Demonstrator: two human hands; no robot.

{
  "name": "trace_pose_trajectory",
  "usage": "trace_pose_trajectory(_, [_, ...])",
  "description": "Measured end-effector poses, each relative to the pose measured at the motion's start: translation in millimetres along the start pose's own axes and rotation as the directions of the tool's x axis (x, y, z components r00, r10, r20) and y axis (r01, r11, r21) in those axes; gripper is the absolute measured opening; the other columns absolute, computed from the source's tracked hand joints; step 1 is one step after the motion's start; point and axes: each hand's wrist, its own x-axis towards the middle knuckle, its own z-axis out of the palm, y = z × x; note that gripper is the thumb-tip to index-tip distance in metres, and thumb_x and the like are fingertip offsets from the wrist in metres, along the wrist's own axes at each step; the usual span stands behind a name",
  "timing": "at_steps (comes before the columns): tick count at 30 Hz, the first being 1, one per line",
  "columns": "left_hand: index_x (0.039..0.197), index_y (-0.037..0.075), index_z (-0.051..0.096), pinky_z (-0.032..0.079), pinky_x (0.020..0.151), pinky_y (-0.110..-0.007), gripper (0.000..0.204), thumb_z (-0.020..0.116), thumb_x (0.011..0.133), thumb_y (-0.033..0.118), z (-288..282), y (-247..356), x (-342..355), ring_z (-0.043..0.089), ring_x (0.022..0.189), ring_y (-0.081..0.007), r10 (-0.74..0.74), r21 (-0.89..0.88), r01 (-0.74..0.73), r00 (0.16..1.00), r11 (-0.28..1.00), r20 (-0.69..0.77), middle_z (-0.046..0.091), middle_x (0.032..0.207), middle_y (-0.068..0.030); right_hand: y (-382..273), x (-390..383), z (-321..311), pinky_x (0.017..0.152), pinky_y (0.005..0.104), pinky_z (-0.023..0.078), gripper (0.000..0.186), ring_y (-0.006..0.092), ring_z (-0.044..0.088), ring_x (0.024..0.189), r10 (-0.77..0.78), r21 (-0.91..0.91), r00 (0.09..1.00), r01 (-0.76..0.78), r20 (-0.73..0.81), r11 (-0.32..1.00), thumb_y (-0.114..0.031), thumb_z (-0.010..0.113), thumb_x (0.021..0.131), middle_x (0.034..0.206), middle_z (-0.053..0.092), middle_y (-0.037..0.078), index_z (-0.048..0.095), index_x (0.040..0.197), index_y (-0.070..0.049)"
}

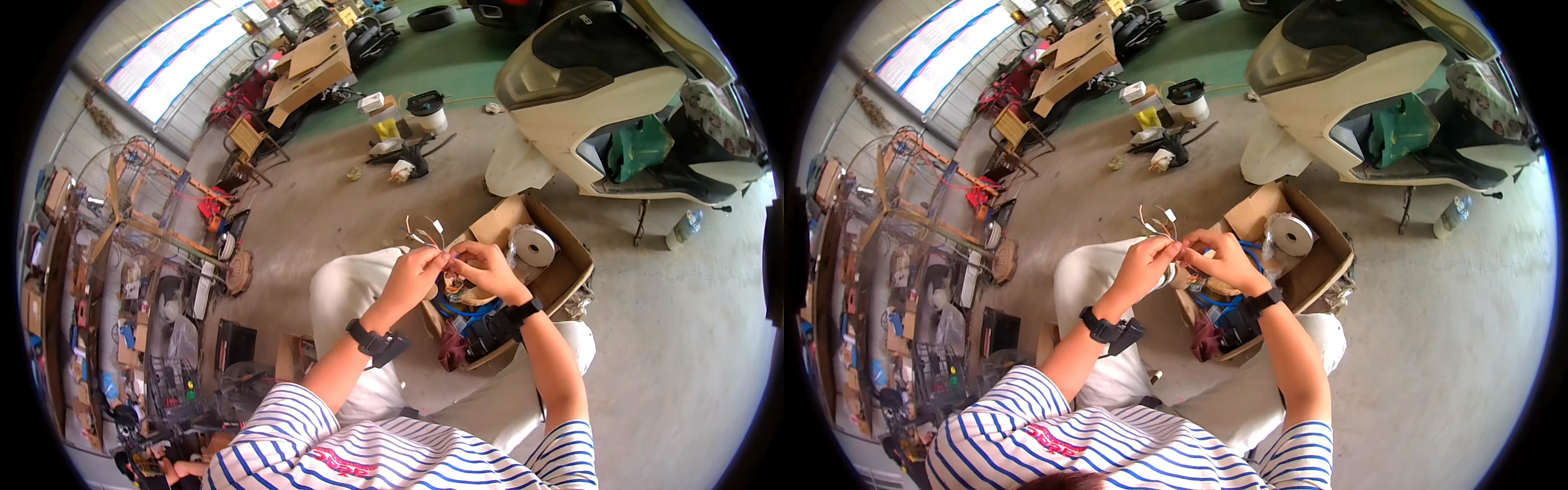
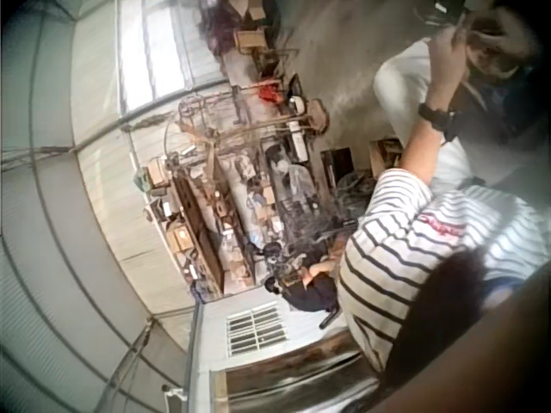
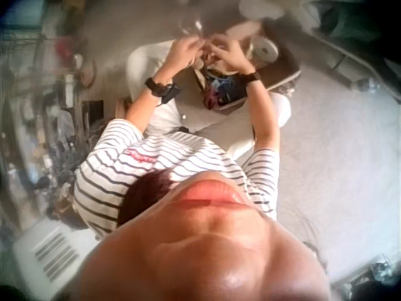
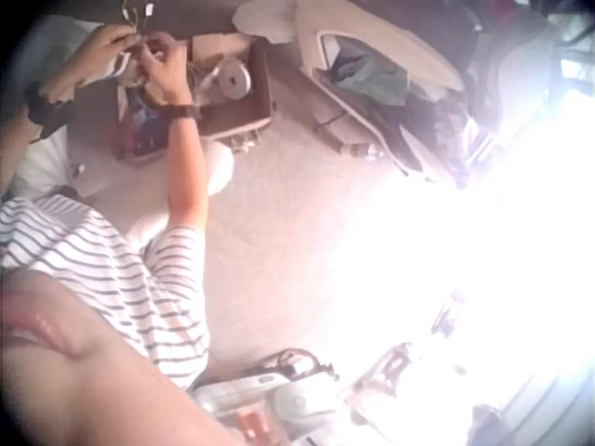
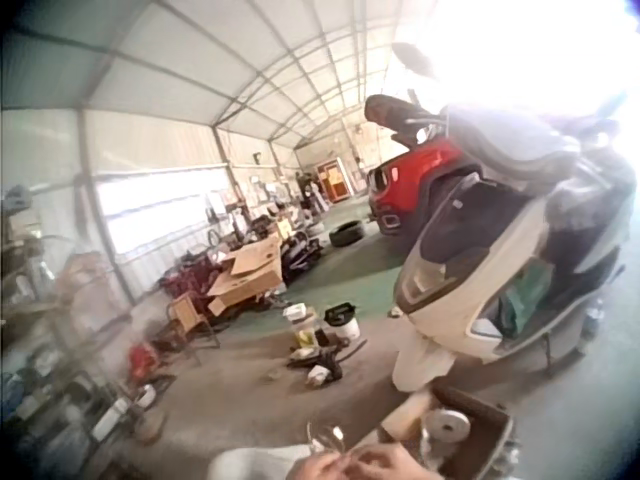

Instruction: The person holds a bundle of wires and sorts through them by hand, separating individual wires and checking the labels on them.

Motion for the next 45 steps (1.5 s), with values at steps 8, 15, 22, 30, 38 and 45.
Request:
trace_pose_trajectory(8, [0.084, -0.002, 0.063, 0.045, 0.065, -0.03, 0.02, 0.055, 0.091, 0.016, -6, 10, -37, 0.057, 0.072, -0.0211, 0.093, 0.171, -0.078, 0.993, 0.982, -0.077, 0.06, 0.08, -0.0106, -2, -3, 15, 0.063, 0.0255, 0.046, 0.016, 0.01, 0.057, 0.069, -0.06, 0.007, 0.978, 0.059, 0.198, 0.998, -0.014, 0.057, 0.085, 0.075, 0.064, 0.005, 0.062, 0.085, 0.001])
trace_pose_trajectory(15, [0.08, -0.002, 0.06, 0.046, 0.066, -0.029, 0.023, 0.052, 0.092, 0.016, -10, -40, -14, 0.058, 0.072, -0.017, 0.089, 0.026, -0.093, 0.989, 0.995, 0.117, 0.059, 0.083, -0.0087, 34, 13, 22, 0.066, 0.0229, 0.042, 0.014, 0.0077, 0.053, 0.071, 0.121, 0.33, 0.962, -0.201, 0.246, 0.922, -0.009, 0.053, 0.085, 0.075, 0.061, 0.001, 0.06, 0.077, -0.001])
trace_pose_trajectory(22, [0.087, 0.001, 0.055, 0.044, 0.066, -0.022, 0.02, 0.05, 0.095, 0.019, 7, -103, 64, 0.052, 0.073, -0.0061, -0.148, -0.422, 0.294, 0.927, 0.858, 0.345, 0.052, 0.075, 0.0015, 72, 41, 16, 0.064, 0.0222, 0.04, 0.016, 0.0061, 0.05, 0.07, 0.343, 0.293, 0.939, -0.317, -0.039, 0.902, -0.015, 0.05, 0.091, 0.074, 0.057, -0.002, 0.058, 0.086, -0.002])
trace_pose_trajectory(30, [0.076, -0.001, 0.056, 0.045, 0.066, -0.03, 0.016, 0.063, 0.079, 0.013, 39, -193, 111, 0.055, 0.073, -0.018, 0.138, -0.341, 0.008, 0.906, 0.94, 0.401, 0.056, 0.081, -0.0094, 136, 37, 33, 0.06, 0.0177, 0.036, 0.013, 0.002, 0.044, 0.069, 0.5, 0.19, 0.76, -0.466, -0.414, 0.864, -0.013, 0.049, 0.095, 0.079, 0.051, -0.005, 0.055, 0.097, -0.002])
trace_pose_trajectory(38, [0.071, 0.007, 0.065, 0.045, 0.06, -0.033, 0.014, 0.063, 0.07, 0.021, 50, -154, 93, 0.059, 0.069, -0.0202, 0.536, 0.213, -0.611, 0.78, 0.762, 0.323, 0.056, 0.082, -0.0062, 129, -21, 32, 0.078, 0.0247, 0.044, 0.019, 0.0118, 0.054, 0.086, 0.425, -0.219, 0.74, -0.597, -0.521, 0.772, 0.002, 0.049, 0.084, 0.086, 0.057, 0.006, 0.056, 0.102, 0.002])
trace_pose_trajectory(45, [0.073, 0.005, 0.062, 0.048, 0.058, -0.038, 0.018, 0.062, 0.075, 0.023, 59, -136, 97, 0.06, 0.065, -0.0243, 0.512, 0.058, -0.519, 0.852, 0.853, 0.103, 0.057, 0.075, -0.0086, 96, -19, 25, 0.061, 0.0183, 0.039, 0.02, 0.0033, 0.046, 0.07, 0.324, -0.156, 0.593, -0.616, -0.737, 0.772, -0.007, 0.039, 0.093, 0.085, 0.054, -0.002, 0.053, 0.107, -0.003])
